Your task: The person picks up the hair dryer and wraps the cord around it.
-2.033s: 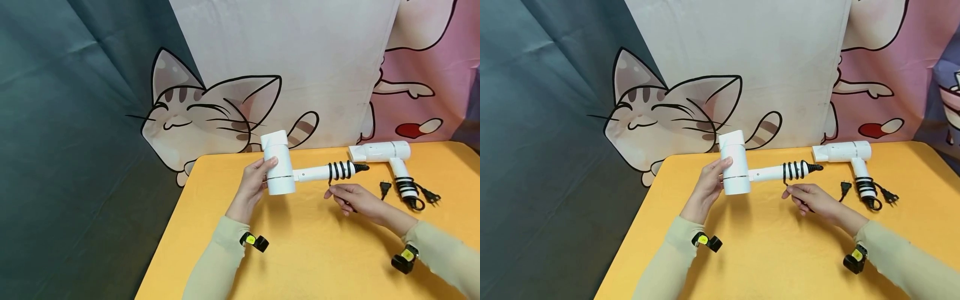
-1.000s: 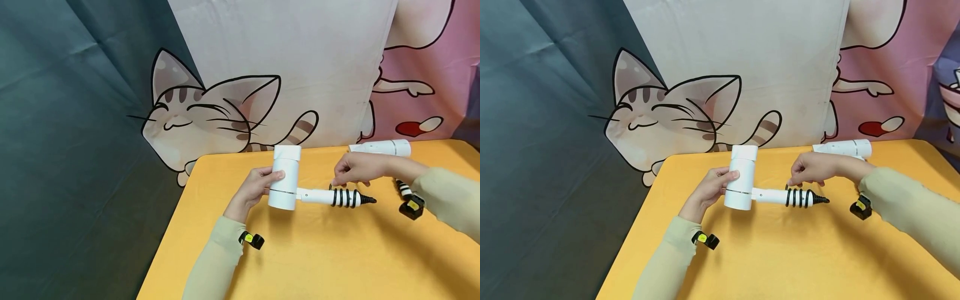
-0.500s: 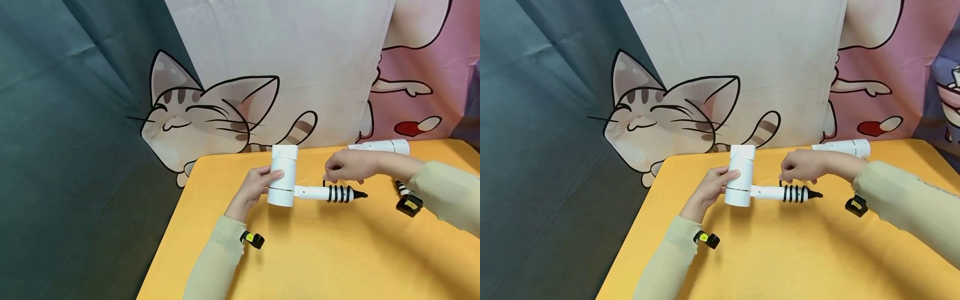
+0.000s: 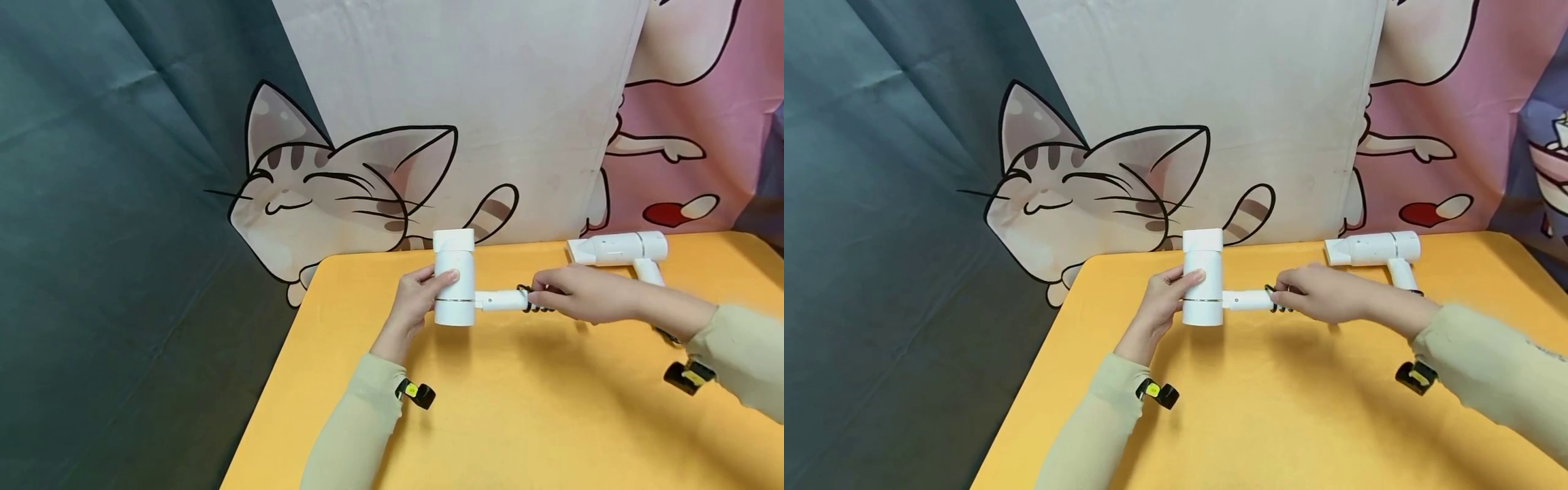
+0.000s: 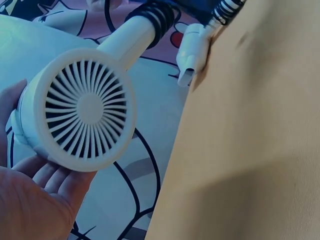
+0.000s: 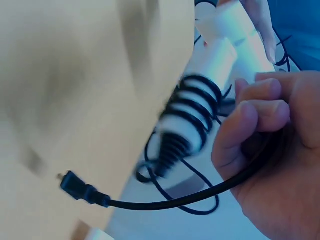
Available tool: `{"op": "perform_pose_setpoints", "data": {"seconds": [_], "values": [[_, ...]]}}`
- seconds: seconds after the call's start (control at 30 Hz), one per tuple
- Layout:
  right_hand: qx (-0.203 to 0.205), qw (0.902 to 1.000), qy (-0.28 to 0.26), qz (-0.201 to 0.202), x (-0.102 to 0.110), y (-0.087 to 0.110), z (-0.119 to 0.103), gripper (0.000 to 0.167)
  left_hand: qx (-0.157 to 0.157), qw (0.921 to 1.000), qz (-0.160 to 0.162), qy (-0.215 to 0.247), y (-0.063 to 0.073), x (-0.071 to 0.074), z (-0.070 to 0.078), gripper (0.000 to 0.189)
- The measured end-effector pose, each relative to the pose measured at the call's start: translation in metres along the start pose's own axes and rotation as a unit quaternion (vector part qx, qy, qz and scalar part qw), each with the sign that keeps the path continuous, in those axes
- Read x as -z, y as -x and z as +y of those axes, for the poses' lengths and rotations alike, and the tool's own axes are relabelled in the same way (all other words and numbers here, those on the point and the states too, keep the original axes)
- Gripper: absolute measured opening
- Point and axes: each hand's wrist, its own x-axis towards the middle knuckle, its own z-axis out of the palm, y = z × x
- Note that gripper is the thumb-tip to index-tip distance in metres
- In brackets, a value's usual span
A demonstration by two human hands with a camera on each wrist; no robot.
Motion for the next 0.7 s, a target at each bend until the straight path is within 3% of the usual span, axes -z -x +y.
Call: {"op": "perform_pose_setpoints", "data": {"seconds": [0.13,0.3,0.7], "values": [[-0.003,0.9981,-0.056,0.027,-0.017,0.012,0.004,0.015,-0.004,0.9993,0.033,0.017,-0.001,-0.003,0.000,0.047],[0.021,0.9923,-0.112,0.048,-0.040,0.020,0.005,0.021,-0.010,0.9965,0.069,0.046,-0.001,-0.006,0.001,0.046],[0.061,0.9712,-0.218,0.076,-0.082,0.023,0.021,0.023,-0.016,0.9930,0.083,0.083,0.000,-0.013,0.008,0.044]]}}
